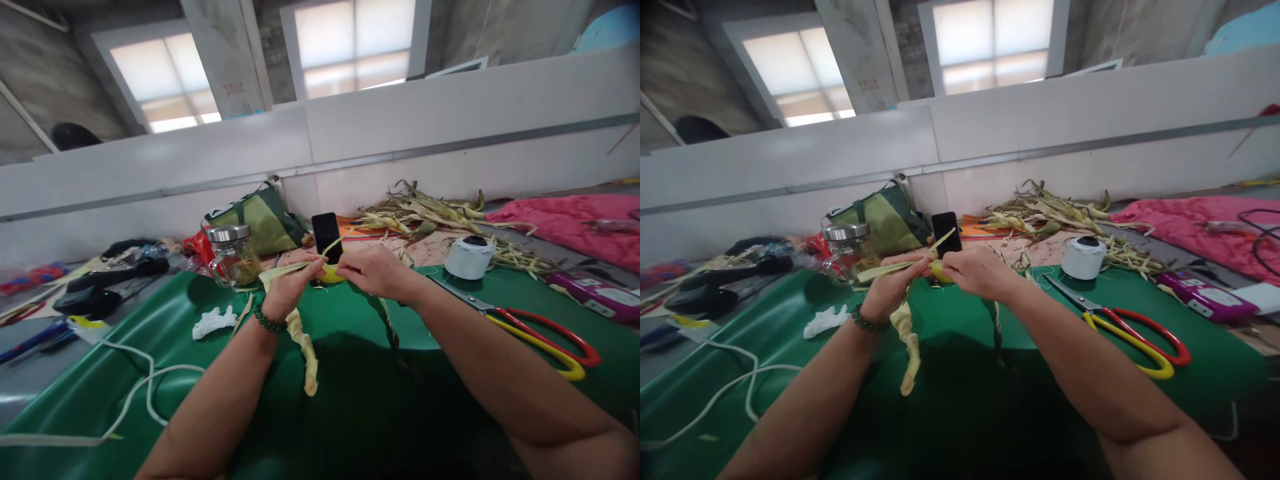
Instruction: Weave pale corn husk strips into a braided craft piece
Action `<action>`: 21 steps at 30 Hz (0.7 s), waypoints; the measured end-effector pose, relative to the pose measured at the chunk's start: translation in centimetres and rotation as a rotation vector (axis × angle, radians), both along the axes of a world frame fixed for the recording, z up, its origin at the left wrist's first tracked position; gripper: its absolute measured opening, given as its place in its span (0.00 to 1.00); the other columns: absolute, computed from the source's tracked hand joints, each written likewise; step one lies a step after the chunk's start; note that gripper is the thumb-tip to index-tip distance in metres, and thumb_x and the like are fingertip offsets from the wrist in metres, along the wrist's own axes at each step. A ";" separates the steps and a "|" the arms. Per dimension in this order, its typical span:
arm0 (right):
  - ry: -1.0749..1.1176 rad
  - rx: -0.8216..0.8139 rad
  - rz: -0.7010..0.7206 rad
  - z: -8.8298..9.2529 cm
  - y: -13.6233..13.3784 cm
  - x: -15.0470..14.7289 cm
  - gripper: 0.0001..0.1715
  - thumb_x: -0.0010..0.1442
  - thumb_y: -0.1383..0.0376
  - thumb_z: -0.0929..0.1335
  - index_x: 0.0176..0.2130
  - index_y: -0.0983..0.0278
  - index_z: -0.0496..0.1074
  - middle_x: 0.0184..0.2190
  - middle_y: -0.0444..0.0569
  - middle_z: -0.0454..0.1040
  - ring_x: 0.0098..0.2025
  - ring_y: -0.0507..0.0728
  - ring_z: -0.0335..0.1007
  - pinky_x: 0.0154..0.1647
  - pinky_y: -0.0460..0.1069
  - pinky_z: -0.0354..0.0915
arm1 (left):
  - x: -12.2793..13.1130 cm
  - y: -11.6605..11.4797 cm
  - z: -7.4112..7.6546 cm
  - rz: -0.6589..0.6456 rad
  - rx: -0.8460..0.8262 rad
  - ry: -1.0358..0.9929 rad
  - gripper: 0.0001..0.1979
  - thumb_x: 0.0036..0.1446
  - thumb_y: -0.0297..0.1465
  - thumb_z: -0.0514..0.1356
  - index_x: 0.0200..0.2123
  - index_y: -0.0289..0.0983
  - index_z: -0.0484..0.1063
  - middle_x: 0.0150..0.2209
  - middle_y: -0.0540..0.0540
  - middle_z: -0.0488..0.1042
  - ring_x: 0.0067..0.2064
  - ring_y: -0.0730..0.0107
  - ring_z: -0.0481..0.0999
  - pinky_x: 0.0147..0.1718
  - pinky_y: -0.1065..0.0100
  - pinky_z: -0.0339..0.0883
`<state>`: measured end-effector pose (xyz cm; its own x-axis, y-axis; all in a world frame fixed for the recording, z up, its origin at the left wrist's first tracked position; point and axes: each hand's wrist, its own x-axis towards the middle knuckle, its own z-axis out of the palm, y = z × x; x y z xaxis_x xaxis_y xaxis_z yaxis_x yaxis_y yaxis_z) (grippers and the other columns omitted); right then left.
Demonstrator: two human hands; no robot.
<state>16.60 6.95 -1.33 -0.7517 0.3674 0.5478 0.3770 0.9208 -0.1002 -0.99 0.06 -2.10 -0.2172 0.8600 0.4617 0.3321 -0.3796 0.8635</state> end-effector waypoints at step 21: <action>0.718 -0.846 0.196 -0.7 0.3 -1.6 0.21 0.46 0.51 0.72 0.20 0.66 0.70 0.17 0.43 0.67 0.21 0.47 0.58 0.23 0.45 0.56 | 0.4 -0.7 0.0 -0.074 -0.047 0.133 0.06 0.47 0.35 0.65 0.29 0.40 0.79 0.35 0.46 0.79 0.42 0.61 0.76 0.44 0.64 0.69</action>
<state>14.96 7.26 -2.03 -0.4479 0.7362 0.5073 -0.1628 0.4908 -0.8559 -0.58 -0.62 -2.10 -0.0919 0.8926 0.4413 0.4168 -0.3680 0.8312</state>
